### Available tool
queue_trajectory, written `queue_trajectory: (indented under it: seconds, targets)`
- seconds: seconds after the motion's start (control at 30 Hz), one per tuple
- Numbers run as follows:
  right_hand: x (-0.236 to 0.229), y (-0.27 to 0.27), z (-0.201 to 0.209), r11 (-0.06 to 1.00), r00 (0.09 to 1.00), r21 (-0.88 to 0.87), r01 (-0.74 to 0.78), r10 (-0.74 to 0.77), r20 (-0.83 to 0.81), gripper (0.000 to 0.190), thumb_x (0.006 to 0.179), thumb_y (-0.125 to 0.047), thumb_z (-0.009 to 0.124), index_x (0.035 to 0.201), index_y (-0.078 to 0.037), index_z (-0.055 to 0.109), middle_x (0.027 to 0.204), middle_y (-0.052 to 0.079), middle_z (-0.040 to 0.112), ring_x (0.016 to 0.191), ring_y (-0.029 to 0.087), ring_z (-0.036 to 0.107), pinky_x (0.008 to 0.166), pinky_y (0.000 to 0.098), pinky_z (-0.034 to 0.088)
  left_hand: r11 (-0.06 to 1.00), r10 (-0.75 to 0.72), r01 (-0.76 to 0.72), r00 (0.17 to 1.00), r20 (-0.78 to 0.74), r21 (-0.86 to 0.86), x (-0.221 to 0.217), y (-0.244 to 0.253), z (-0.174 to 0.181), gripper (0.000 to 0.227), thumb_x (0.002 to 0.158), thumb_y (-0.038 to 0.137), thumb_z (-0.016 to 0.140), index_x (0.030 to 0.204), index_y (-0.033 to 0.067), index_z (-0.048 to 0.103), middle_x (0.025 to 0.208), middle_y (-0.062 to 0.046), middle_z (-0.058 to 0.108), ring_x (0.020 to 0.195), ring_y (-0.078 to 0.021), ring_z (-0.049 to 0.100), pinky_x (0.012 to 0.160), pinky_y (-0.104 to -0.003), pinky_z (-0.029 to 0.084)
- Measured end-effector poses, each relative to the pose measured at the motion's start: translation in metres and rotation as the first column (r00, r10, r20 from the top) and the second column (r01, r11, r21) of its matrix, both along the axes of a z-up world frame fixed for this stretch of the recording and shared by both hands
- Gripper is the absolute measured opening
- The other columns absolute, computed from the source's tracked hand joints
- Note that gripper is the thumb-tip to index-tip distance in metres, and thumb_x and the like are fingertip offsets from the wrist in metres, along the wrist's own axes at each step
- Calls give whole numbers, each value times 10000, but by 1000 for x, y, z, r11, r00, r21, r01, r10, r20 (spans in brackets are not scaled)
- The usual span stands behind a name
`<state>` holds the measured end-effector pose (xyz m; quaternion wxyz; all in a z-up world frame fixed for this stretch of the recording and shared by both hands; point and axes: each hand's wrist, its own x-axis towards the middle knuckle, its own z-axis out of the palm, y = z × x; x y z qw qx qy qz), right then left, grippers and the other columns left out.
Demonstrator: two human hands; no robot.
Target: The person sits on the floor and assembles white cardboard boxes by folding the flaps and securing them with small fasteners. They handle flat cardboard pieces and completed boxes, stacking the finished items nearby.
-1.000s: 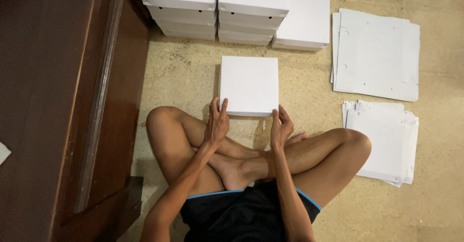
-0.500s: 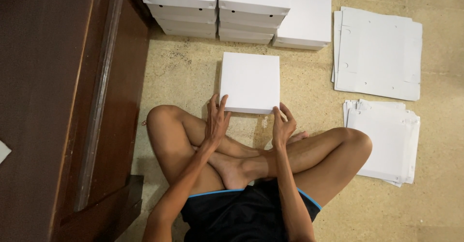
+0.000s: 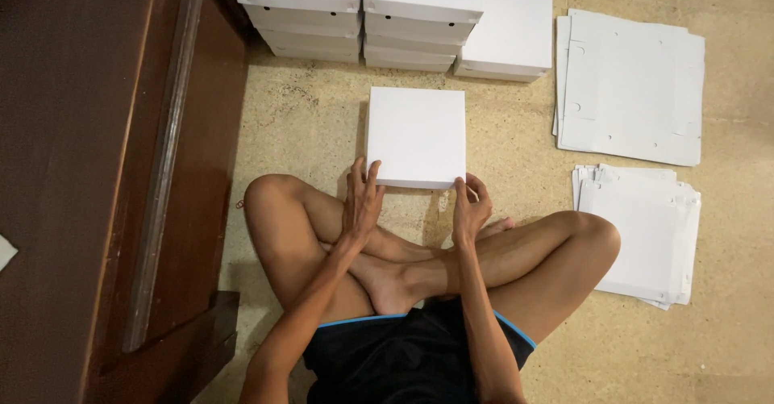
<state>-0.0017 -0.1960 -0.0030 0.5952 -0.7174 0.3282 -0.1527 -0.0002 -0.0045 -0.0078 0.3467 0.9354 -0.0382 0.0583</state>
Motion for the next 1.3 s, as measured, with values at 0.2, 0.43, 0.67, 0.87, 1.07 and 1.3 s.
queue_trajectory:
  seconds: [0.2, 0.43, 0.67, 0.87, 1.07, 1.3]
  targets:
    - [-1, 4, -5, 997, 1000, -71, -17, 19, 19, 302, 882, -212, 736, 1120, -30, 700, 1047, 196, 689, 1033, 363, 678, 890, 479, 553, 998, -5, 5, 1000, 6, -55, 0, 0, -2, 463, 942, 51, 617, 1370, 60, 441, 1383, -258, 340, 1119, -453, 531, 805, -556, 602]
    - [-3, 6, -15, 1000, 999, 7, -27, 27, 26, 327, 953, -256, 682, 1209, -58, 631, 1046, 163, 626, 889, 251, 680, 785, 381, 592, 938, 9, -17, 1000, -24, -345, -8, 12, -3, 467, 938, 293, 670, 1361, 142, 540, 1274, -138, 380, 1105, -352, 553, 923, -479, 543]
    - [2, 1, -30, 952, 997, 304, 22, -42, 58, 438, 907, -209, 745, 1215, 53, 579, 986, 180, 538, 878, 273, 684, 874, 416, 609, 687, 145, -326, 937, -317, -650, 2, 13, -11, 523, 927, 255, 687, 1361, 94, 443, 1111, -142, 477, 985, -273, 583, 842, -391, 549]
    - [3, -3, -18, 924, 999, 383, 10, -26, 35, 489, 903, -202, 757, 1211, 125, 565, 1009, 206, 523, 931, 294, 658, 903, 431, 582, 480, 148, -521, 841, -520, -706, 15, 17, -29, 461, 826, 265, 821, 1165, 53, 593, 994, -119, 658, 893, -200, 674, 749, -305, 594]
    - [6, -16, -44, 867, 999, 497, -37, 32, 17, 507, 937, -178, 729, 1258, 156, 522, 1086, 237, 490, 997, 285, 629, 948, 430, 561, 308, 120, -563, 822, -556, -767, 20, 21, -49, 440, 786, 209, 875, 1080, -30, 651, 924, -134, 661, 791, -195, 696, 739, -310, 614]
    - [3, -1, -17, 896, 1000, 444, -1, -8, 18, 466, 914, -176, 729, 1217, 132, 554, 1052, 169, 446, 952, 256, 610, 921, 402, 570, 186, 118, -591, 806, -579, -785, 20, 18, -57, 407, 796, 131, 853, 1085, -59, 639, 884, -99, 673, 744, -137, 685, 721, -239, 608]
